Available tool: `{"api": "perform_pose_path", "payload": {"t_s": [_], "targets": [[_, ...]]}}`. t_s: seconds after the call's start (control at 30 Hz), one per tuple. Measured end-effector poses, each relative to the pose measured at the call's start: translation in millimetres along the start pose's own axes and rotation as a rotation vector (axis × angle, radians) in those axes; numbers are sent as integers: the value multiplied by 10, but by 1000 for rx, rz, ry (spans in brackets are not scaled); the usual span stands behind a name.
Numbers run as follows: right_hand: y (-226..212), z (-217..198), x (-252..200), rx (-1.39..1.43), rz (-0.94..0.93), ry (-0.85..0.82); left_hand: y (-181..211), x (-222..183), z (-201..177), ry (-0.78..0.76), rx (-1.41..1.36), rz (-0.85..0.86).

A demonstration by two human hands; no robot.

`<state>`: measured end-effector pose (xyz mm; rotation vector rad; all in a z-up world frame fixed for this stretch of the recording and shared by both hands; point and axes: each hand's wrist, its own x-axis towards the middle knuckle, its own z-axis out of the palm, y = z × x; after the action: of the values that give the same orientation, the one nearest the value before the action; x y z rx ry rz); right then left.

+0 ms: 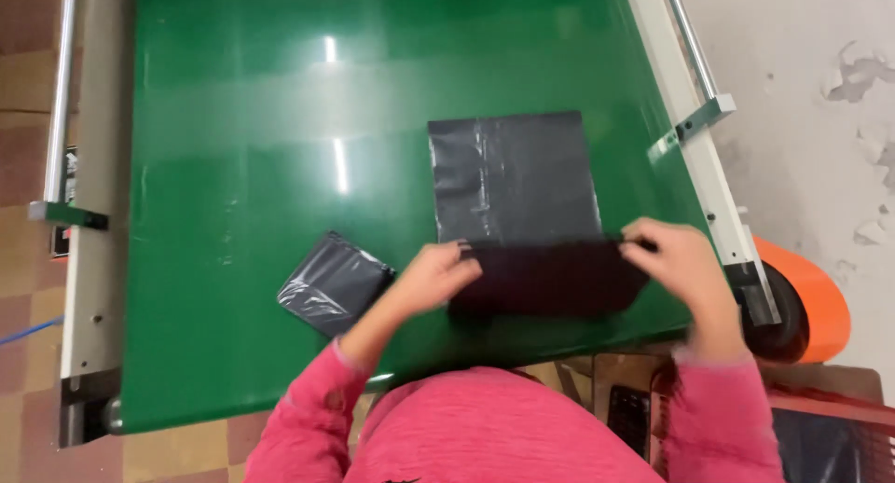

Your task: Folding plastic bags on a conveyor belt and placing them into a basket.

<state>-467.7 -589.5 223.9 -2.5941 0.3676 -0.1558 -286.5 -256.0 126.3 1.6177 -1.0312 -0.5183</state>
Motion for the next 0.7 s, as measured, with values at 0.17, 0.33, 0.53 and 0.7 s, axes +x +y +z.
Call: {"api": "perform_pose_path", "payload": {"t_s": [0.17,0.33,0.53,0.7], "targets": [[624,599,1576,-29,-132,113,-1125,1022,-283,344,52,-89],[1012,1241,2585,-119,-250,161,-1824,1546,-442,537,269,-197],[1204,1621,2971,-186,-254,117,-1490,1655,-445,590,475,-485],[1070,1579,3066,-191,-233,26,-1091,1394,7,571,411,-240]]}}
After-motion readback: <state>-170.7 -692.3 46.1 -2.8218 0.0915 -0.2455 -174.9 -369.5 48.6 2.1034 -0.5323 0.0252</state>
